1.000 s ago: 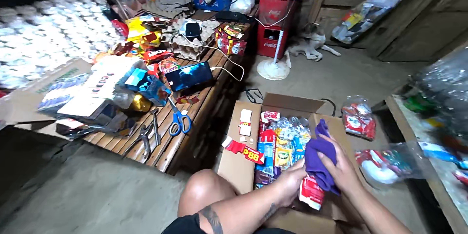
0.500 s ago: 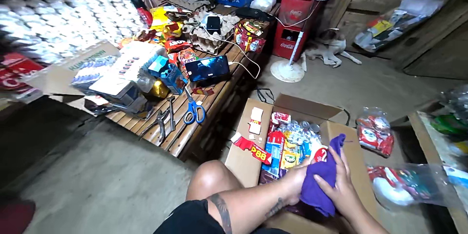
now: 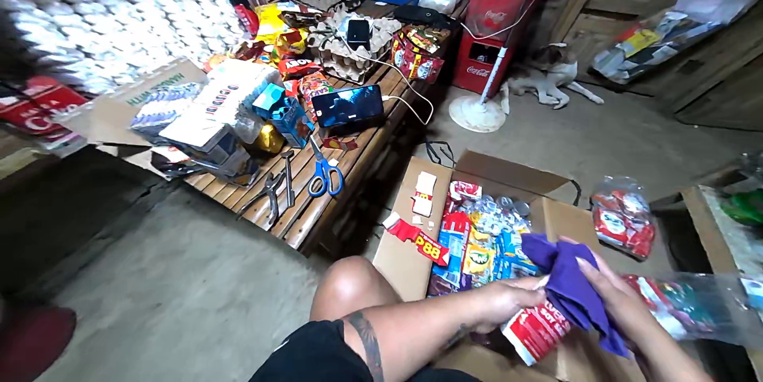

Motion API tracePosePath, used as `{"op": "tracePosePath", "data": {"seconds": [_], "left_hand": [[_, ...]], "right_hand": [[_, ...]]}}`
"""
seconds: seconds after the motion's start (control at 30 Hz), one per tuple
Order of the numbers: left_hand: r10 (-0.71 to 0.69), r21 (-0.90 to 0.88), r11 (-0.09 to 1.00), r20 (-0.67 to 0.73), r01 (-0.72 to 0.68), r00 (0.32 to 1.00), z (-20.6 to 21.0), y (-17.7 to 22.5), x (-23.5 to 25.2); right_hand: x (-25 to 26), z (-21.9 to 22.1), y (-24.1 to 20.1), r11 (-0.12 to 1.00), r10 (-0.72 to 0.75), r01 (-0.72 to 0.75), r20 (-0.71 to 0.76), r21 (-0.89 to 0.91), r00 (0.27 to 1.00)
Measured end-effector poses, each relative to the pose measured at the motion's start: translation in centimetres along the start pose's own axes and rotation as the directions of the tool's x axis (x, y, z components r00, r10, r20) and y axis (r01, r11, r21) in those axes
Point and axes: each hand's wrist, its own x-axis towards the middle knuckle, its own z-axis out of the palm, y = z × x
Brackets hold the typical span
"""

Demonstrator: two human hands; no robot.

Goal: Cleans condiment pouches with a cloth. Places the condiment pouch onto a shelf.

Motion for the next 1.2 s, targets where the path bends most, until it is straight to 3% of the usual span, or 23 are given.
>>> {"op": "tracePosePath", "data": {"seconds": [0.17,0.23,0.3,0.43,0.6,0.73,0.87,1.2], "left_hand": [[-0.046,-0.051,0.998,-0.039,0.044,0.998,-0.5,1.6,-0.4],[-0.056,-0.059,0.997,-0.014,0.055,0.998,-0.6,1.7,-0.4],[-0.062,-0.100,0.993,-0.028,0.059,0.998,-0.5,1.4,-0.2],[-0.080,-0.117,0.991,-0.059,0.072,0.995,-0.4,0.6,0.3],[0.015,0.084,0.996,-0.073,-0.009,0.997,0.0,0.4,0.4],[0.017,0.218,0.976,-0.143,0.015,0.990,-0.1,-0.1,0.8],[0.047,0.233,0.973,-0.178,-0.004,0.983,0.0,-0.4,1.0],[0.078,0.221,0.975,-0.172,-0.039,0.982,0.0,0.3,0.7]], "right_hand": [[-0.9,-1.3,-0.5,0.976,0.067,-0.088,0.113,0.198,0.991],[-1.9,-0.7,-3.6,0.974,0.091,-0.109,0.094,0.200,0.991],[-2.7,0.7,-7.9,0.981,0.167,-0.164,-0.022,0.105,0.986],[-0.2,-0.3,-0.7,0.999,-0.019,0.015,-0.131,-0.032,0.991],[-0.5,-0.1,-1.4,0.996,-0.043,0.028,-0.178,-0.086,0.983],[-1.7,0.6,-4.4,0.976,-0.101,0.061,-0.191,-0.207,0.976],[-0.2,-0.1,-1.2,0.882,-0.276,0.188,-0.152,-0.432,0.949],[0.4,-1.4,-0.6,0.822,-0.433,0.261,-0.259,-0.506,0.863]]}}
